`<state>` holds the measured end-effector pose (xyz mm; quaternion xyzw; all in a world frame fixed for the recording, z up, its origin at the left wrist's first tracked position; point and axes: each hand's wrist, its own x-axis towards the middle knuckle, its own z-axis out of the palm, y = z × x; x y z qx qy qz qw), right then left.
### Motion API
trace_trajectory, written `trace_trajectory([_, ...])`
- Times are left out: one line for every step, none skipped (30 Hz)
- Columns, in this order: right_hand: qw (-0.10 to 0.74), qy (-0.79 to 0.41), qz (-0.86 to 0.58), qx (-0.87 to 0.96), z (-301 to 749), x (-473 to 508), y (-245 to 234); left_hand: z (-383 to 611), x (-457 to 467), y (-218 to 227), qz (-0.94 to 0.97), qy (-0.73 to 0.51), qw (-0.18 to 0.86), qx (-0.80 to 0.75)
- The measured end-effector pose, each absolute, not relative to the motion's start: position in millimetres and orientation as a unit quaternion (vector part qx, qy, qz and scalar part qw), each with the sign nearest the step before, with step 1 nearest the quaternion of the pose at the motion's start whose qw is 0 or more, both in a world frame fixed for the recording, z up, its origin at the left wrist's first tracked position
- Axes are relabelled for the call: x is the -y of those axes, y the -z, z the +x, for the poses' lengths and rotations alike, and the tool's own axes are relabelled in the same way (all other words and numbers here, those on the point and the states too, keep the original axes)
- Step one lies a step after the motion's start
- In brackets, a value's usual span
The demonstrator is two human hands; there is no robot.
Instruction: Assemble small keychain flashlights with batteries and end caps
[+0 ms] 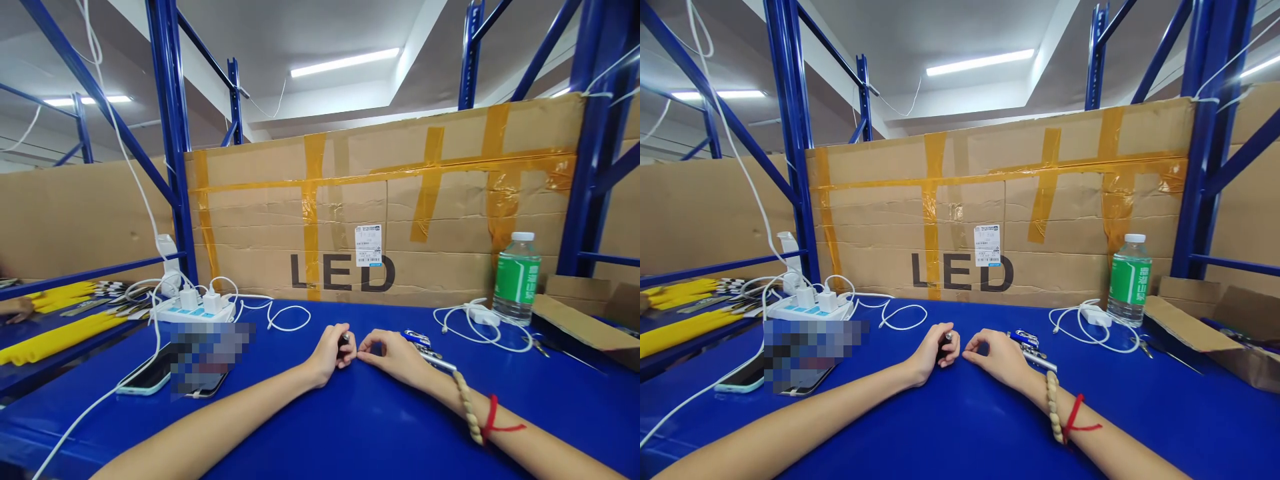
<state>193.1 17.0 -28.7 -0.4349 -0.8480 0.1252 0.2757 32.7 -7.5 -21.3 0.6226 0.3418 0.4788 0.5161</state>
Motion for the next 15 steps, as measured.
trace_trajectory([0.282,-0.125,-0.43,0.848,193,-17,29,32,6,22,0.633,-0.479,0.506,-0.338])
trace_trajectory([0.293,-0.129,-0.426,0.846,194,-18,30,32,5,22,0.643,-0.478,0.495,-0.335])
trace_trajectory([0.309,-0.133,-0.422,0.842,194,-18,30,31,5,23,0.652,-0.475,0.488,-0.334])
trace_trajectory([0.329,-0.137,-0.419,0.835,193,-19,30,31,4,24,0.658,-0.471,0.484,-0.334])
trace_trajectory([0.355,-0.14,-0.418,0.824,193,-19,30,31,4,25,0.658,-0.468,0.485,-0.335])
trace_trajectory([0.384,-0.141,-0.415,0.812,192,-18,29,30,4,26,0.654,-0.467,0.491,-0.337])
trace_trajectory([0.413,-0.14,-0.41,0.801,192,-18,28,30,4,27,0.647,-0.467,0.499,-0.338])
trace_trajectory([0.436,-0.14,-0.402,0.793,191,-16,27,31,4,27,0.639,-0.466,0.509,-0.339])
trace_trajectory([0.455,-0.143,-0.389,0.788,190,-15,26,31,5,27,0.632,-0.465,0.518,-0.34])
trace_trajectory([0.466,-0.15,-0.376,0.786,190,-13,24,31,6,26,0.628,-0.463,0.523,-0.342])
trace_trajectory([0.472,-0.158,-0.364,0.787,189,-10,23,32,7,25,0.629,-0.46,0.523,-0.346])
trace_trajectory([0.476,-0.164,-0.354,0.788,189,-8,21,32,8,24,0.634,-0.457,0.517,-0.349])
trace_trajectory([0.478,-0.166,-0.348,0.789,188,-5,20,33,9,23,0.642,-0.454,0.507,-0.353])
trace_trajectory([0.479,-0.165,-0.342,0.791,188,-3,19,33,10,22,0.651,-0.45,0.495,-0.357])
trace_trajectory([0.48,-0.162,-0.337,0.794,188,-2,18,33,11,20,0.659,-0.447,0.484,-0.363])
